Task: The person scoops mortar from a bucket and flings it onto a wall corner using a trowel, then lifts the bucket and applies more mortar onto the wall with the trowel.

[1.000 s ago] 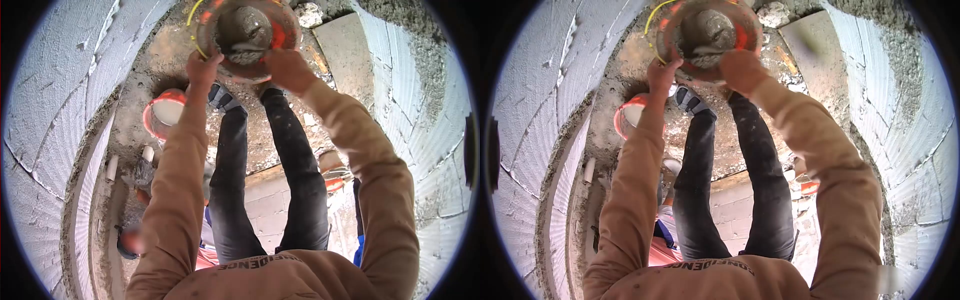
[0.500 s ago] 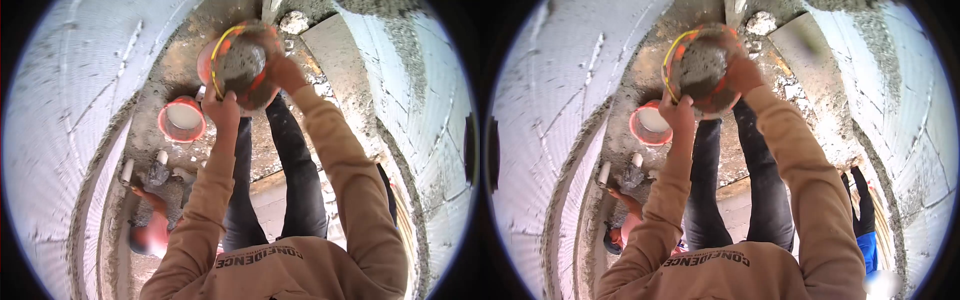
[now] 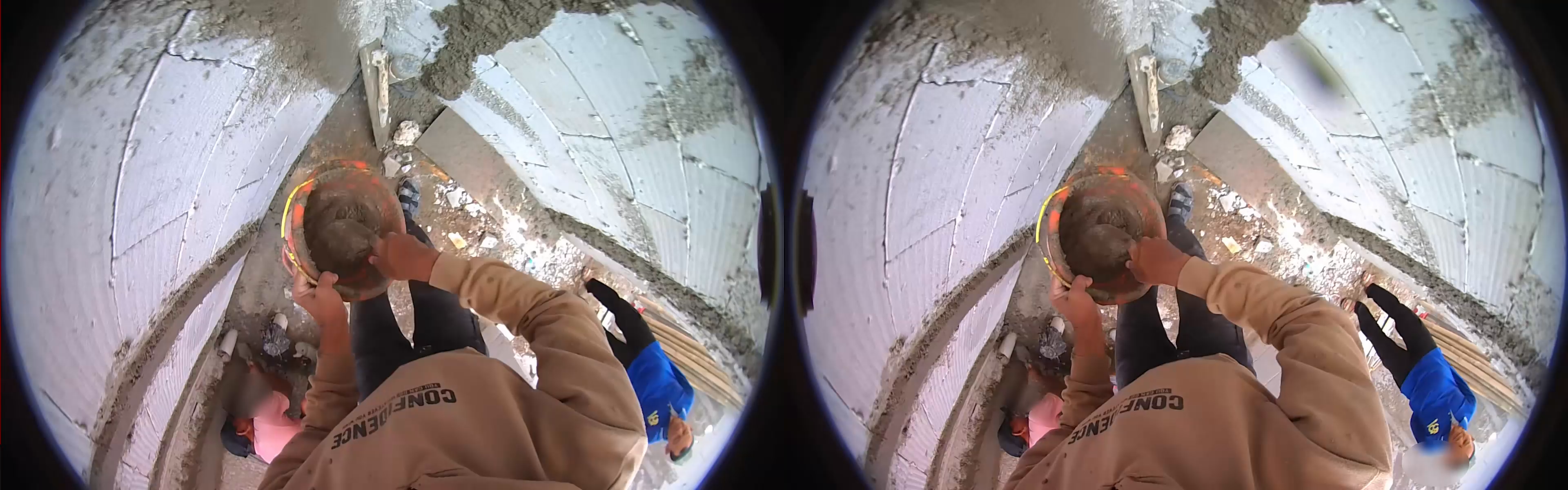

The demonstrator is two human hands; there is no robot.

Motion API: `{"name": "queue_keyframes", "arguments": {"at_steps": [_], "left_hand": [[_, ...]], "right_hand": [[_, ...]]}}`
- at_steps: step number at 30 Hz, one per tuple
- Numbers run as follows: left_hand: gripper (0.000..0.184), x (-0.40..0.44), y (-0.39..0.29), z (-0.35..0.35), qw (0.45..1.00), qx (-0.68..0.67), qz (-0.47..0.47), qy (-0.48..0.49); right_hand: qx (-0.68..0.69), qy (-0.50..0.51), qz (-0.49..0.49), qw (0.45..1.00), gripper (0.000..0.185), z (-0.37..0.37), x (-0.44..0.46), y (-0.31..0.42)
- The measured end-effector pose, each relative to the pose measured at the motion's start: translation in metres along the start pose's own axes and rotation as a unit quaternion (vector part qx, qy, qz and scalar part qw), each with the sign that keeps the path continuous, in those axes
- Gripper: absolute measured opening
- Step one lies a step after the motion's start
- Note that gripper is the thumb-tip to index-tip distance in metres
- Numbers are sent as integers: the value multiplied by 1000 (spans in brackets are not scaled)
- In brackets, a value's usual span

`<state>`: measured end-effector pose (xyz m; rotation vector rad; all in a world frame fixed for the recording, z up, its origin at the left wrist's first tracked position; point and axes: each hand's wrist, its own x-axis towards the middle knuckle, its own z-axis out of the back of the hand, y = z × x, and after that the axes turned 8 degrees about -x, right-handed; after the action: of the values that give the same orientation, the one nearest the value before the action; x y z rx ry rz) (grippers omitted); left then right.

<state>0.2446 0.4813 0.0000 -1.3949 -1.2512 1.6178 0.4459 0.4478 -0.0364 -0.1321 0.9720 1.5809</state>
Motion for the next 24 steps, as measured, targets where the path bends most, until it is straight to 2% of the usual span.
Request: {"name": "queue_keyframes", "arguments": {"at_steps": [1, 2, 5, 6, 9, 11, 13, 16, 19, 22, 24], "left_hand": [[33, -12, -12, 10, 1000, 1, -27, 5], [33, -21, -37, 10, 1000, -9, 2, 26], [34, -31, -66, 13, 993, 51, -85, 67], [36, -35, -81, 9, 987, 56, -129, 82], [45, -42, -117, -5, 990, 2, -109, 91], [53, -35, -120, -7, 987, -8, -109, 115], [59, -41, -131, -2, 990, 13, -88, 112], [61, -53, -158, -30, 991, 29, -79, 100], [58, -56, -161, -43, 987, -8, -112, 118], [51, -52, -155, -44, 990, -16, -103, 97], [47, -45, -149, -41, 992, -30, -83, 94]], "right_hand": [[-4, -12, 0, 1000, 48, 36, -24, 20], [-6, -22, 1, 1000, 50, 56, -44, 36], [-36, -131, -48, 990, 49, 84, -68, 55], [-67, -133, -16, 989, 47, 92, -74, 56], [-138, -114, 83, 980, 41, 89, -91, 66], [-209, -212, 20, 954, 33, 115, -104, 70], [-325, -285, -42, 901, 28, 142, -117, 63], [-285, -157, -92, 941, 34, 147, -115, 44], [-99, -41, 6, 994, 36, 94, -92, 16], [62, -118, 70, 989, 41, 77, -106, 19], [44, -128, 56, 989, 37, 80, -123, 26]]}}
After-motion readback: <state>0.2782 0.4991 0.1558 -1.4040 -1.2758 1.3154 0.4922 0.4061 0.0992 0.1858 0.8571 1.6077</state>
